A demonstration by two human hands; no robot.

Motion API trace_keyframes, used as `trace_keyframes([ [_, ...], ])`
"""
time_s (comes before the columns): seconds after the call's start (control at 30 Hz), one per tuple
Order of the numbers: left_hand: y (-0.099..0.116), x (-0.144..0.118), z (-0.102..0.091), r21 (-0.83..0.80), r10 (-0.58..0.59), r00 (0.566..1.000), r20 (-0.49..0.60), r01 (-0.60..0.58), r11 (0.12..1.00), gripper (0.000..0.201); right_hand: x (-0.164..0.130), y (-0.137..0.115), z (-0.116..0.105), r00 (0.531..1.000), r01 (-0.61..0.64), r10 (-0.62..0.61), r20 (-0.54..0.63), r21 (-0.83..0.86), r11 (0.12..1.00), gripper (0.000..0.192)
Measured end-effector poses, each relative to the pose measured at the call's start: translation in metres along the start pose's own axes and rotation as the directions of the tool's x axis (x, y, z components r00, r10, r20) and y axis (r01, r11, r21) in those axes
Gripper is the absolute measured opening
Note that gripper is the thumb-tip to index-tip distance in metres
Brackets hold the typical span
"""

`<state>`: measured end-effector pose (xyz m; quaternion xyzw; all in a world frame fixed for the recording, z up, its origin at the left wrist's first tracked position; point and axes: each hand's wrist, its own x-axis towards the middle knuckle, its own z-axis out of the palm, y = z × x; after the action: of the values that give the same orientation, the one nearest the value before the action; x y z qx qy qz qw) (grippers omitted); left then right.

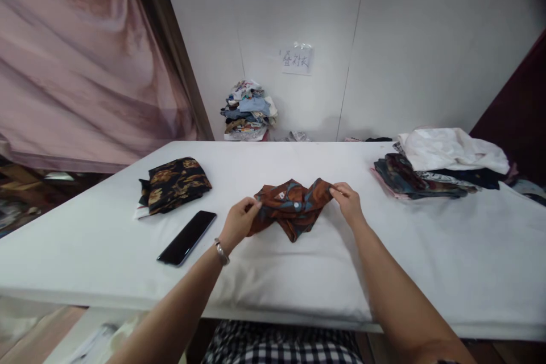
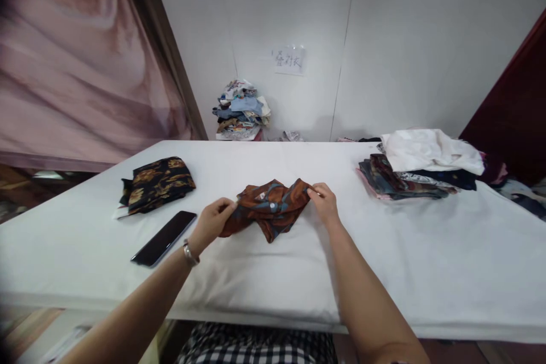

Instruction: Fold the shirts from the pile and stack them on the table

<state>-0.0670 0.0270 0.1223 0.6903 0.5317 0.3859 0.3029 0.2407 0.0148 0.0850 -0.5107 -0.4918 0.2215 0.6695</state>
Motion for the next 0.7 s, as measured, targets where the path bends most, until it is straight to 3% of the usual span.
trace_keyframes([
  [0.1,-0.019,-0.029,0.007,0.034,-0.058,0.988,0.142,0.054,0.998,0.021,0.0,0.005,-0.002,0.999,-0.032,0.031,-0.024,-0.065,0.997,0.021],
  [0.2,-0.023,-0.05,0.011,0.049,0.024,0.976,0.216,-0.035,0.998,0.015,0.002,0.003,0.004,0.997,-0.076,0.077,0.007,-0.099,0.992,0.016],
  [0.3,-0.023,-0.061,0.009,-0.006,0.082,0.978,0.193,-0.082,0.997,0.015,0.008,-0.002,0.022,0.978,-0.068,0.104,0.18,-0.196,0.978,0.021],
  [0.43,-0.031,-0.065,0.007,-0.029,0.065,0.991,0.114,-0.062,0.998,0.027,0.02,-0.005,0.062,0.922,-0.021,0.122,0.368,-0.267,0.963,0.046],
  [0.53,-0.041,-0.067,0.003,-0.018,0.049,0.993,0.107,-0.047,0.999,0.029,0.029,-0.009,0.088,0.901,0.072,0.046,0.432,-0.252,0.965,0.02],
  [0.7,-0.053,-0.07,-0.013,0.068,-0.046,0.996,0.072,0.041,0.997,0.041,0.055,-0.049,0.102,0.891,0.321,-0.232,0.391,-0.18,0.93,0.027],
])
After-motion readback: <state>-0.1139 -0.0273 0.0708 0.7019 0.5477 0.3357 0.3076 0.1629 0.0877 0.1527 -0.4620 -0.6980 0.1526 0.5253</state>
